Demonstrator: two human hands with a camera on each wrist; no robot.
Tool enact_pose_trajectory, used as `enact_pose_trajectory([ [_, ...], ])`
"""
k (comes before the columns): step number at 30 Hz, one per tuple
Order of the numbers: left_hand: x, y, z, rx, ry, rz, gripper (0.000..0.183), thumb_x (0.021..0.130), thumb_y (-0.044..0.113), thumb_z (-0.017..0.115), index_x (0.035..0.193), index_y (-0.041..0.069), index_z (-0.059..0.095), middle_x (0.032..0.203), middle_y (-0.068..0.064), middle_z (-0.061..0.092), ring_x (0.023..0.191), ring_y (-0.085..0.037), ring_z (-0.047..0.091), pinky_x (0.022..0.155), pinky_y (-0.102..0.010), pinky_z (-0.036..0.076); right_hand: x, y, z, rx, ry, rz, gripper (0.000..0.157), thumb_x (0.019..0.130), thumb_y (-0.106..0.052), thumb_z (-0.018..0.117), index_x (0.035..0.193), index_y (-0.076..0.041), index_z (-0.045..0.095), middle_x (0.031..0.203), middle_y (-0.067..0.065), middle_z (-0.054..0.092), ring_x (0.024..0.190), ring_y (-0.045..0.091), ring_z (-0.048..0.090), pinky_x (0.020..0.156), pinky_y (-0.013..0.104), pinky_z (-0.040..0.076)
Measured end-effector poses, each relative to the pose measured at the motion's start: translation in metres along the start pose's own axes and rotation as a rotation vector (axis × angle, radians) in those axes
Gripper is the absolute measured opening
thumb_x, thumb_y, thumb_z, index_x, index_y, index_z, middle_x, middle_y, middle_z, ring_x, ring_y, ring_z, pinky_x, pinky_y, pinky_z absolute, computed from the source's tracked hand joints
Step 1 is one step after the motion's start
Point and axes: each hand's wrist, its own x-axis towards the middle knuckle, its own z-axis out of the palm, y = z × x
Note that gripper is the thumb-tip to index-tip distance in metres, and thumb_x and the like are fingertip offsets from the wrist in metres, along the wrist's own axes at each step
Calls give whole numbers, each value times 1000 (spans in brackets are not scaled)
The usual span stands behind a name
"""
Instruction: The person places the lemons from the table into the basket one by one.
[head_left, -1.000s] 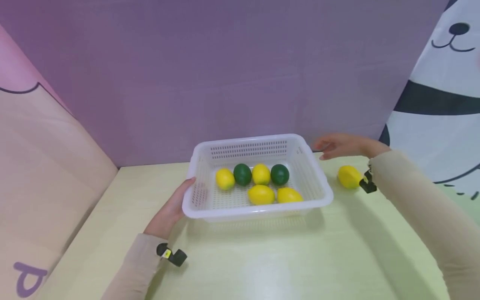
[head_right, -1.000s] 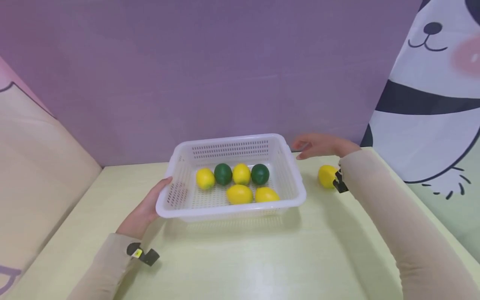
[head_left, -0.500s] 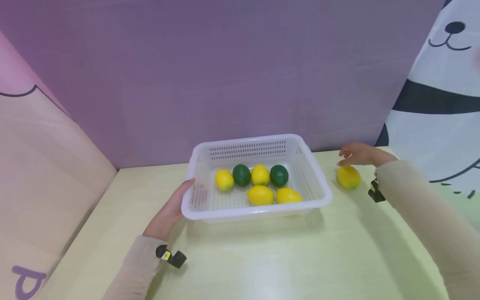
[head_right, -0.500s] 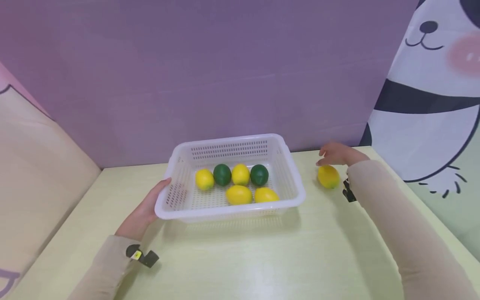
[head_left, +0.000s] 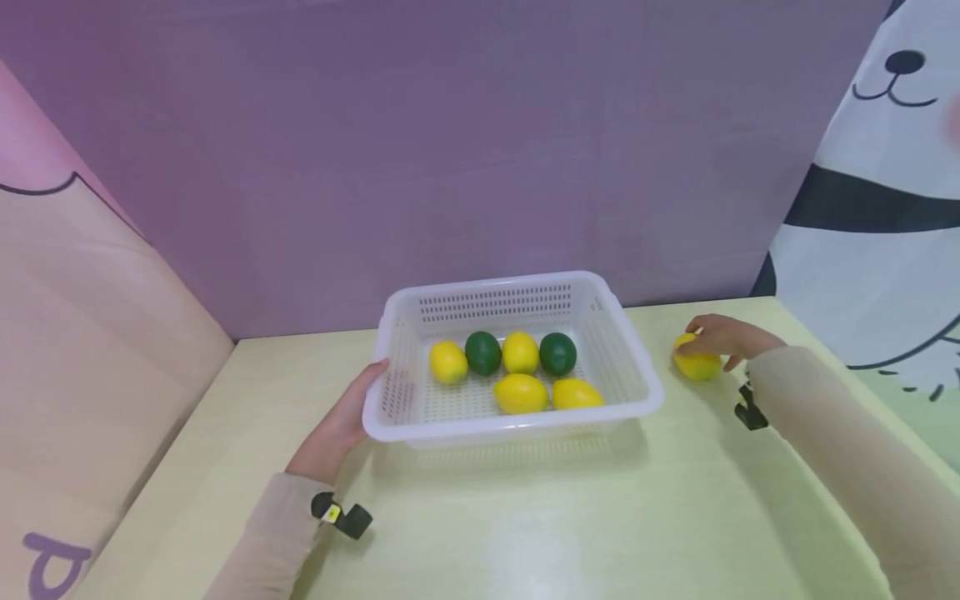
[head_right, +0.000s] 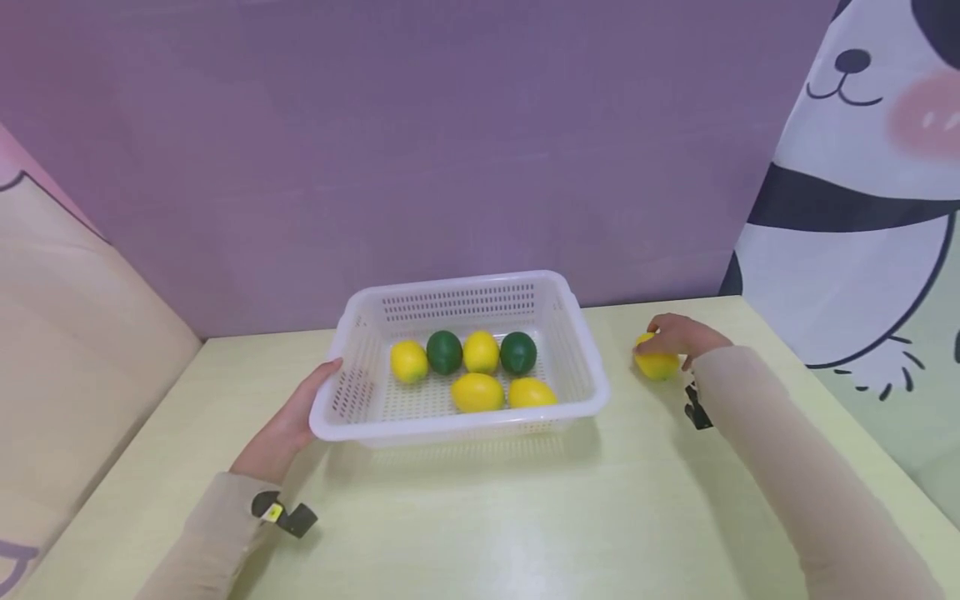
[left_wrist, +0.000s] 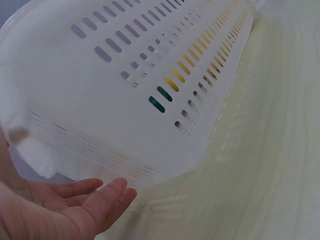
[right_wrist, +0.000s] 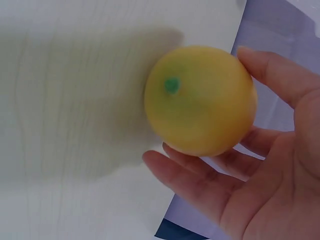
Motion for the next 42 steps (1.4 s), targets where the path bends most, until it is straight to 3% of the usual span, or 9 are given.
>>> enact_pose_trajectory([
  [8, -1, 0, -1, 16, -9, 4, 63, 101, 44, 19, 152, 15, -4, 150, -27, 17, 133, -45, 27, 105, -51, 33, -1, -4, 3, 6, 31, -15, 70, 88, -37, 60, 128, 14, 31, 128, 37, 31, 108, 46, 45, 74, 46, 55],
  [24, -3, 0, 0, 27, -3, -3, 64, 101, 43, 19, 152, 12, -4, 151, -27, 16, 134, -46, 25, 107, -52, 30, -1, -15, -2, -45, 78, -40, 70, 88, -38, 61, 127, 14, 35, 122, 34, 39, 100, 39, 51, 72, 43, 55],
  [30, -1, 3, 1, 28, 14, -3, 63, 101, 44, 20, 152, 12, 0, 149, -26, 20, 133, -43, 29, 107, -48, 31, -5, -34, -12, -62, 99, -55, 67, 88, -35, 61, 127, 14, 36, 122, 34, 39, 103, 42, 50, 72, 46, 55],
  [35, 1, 5, 2, 35, -2, 18, 63, 101, 42, 19, 151, 9, -2, 150, -28, 17, 134, -43, 25, 110, -50, 25, -9, -54, -26, -102, 120, -97, 63, 90, -34, 59, 126, 13, 37, 117, 31, 46, 97, 38, 52, 72, 46, 55],
  [42, 0, 3, 1, -6, 21, -1, 63, 101, 43, 22, 151, 11, 3, 148, -28, 21, 131, -40, 32, 109, -47, 29, -13, -94, -41, -164, 212, -168, 58, 90, -32, 61, 126, 10, 42, 116, 30, 49, 89, 33, 55, 68, 42, 55],
])
